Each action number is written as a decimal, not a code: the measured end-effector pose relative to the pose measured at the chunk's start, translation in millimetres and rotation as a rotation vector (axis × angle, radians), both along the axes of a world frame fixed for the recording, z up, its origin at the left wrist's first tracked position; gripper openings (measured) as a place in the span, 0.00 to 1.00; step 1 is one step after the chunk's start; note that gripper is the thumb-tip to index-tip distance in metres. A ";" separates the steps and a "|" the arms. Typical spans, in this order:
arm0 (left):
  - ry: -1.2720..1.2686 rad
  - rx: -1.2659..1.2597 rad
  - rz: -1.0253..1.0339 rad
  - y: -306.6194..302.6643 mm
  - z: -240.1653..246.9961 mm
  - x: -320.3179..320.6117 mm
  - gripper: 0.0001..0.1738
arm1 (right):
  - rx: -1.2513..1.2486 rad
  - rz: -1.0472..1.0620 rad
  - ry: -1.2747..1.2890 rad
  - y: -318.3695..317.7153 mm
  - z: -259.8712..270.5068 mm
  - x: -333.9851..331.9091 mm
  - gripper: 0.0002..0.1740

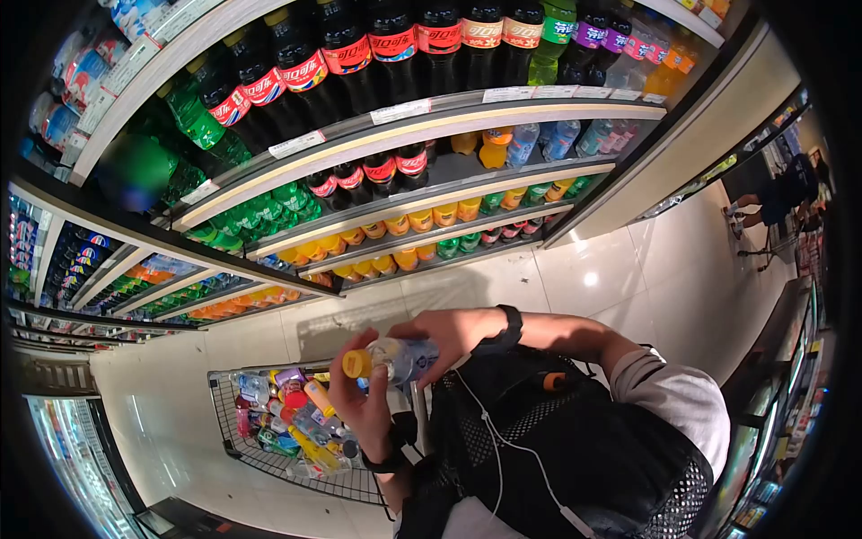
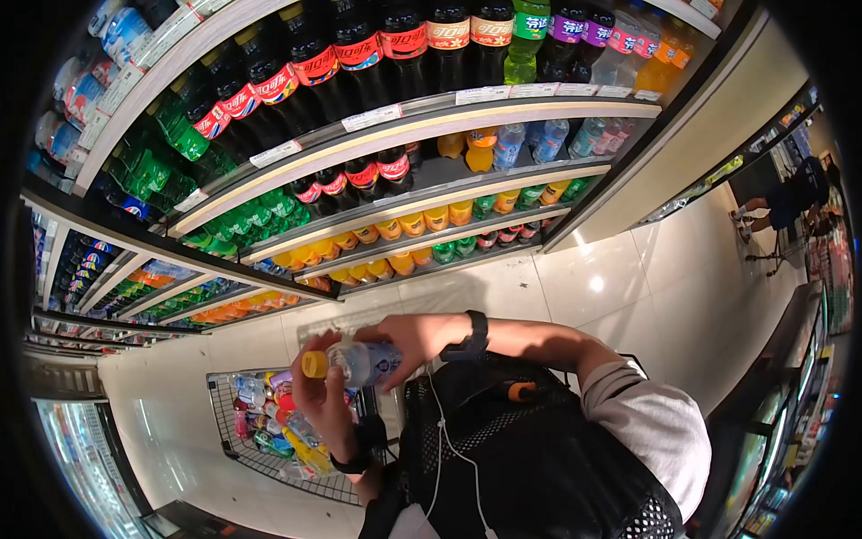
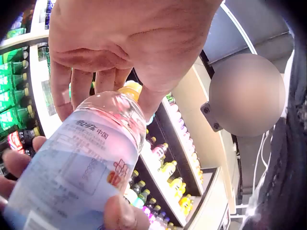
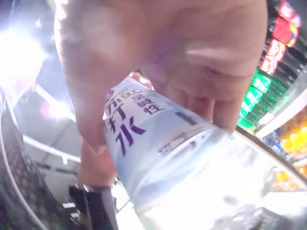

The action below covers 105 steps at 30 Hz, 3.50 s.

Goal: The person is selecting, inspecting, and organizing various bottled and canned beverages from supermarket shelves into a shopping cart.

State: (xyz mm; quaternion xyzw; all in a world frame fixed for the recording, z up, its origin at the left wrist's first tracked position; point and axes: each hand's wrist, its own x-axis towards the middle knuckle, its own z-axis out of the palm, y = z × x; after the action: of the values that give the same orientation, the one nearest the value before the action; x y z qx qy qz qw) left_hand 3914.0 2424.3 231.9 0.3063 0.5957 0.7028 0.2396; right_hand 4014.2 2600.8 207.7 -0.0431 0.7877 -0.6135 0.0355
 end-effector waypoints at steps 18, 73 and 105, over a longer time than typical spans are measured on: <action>-0.246 -0.084 -0.515 24.3 -43.5 50.2 0.32 | -0.589 -0.652 0.154 57.3 12.5 71.4 0.29; 0.069 -0.443 -0.016 -29.7 -122.1 45.9 0.18 | 0.787 -1.819 0.240 337.7 -25.6 215.6 0.16; 0.281 -0.510 0.009 -332.8 -186.0 -161.2 0.19 | 1.296 -1.420 -0.197 233.0 -172.2 68.1 0.27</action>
State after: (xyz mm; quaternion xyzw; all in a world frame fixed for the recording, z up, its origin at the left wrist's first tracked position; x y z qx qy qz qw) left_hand 3752.8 2091.5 45.9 0.3282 0.7817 0.4822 0.2208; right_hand 4082.3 2833.8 35.5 0.5226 0.8093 0.0610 -0.2611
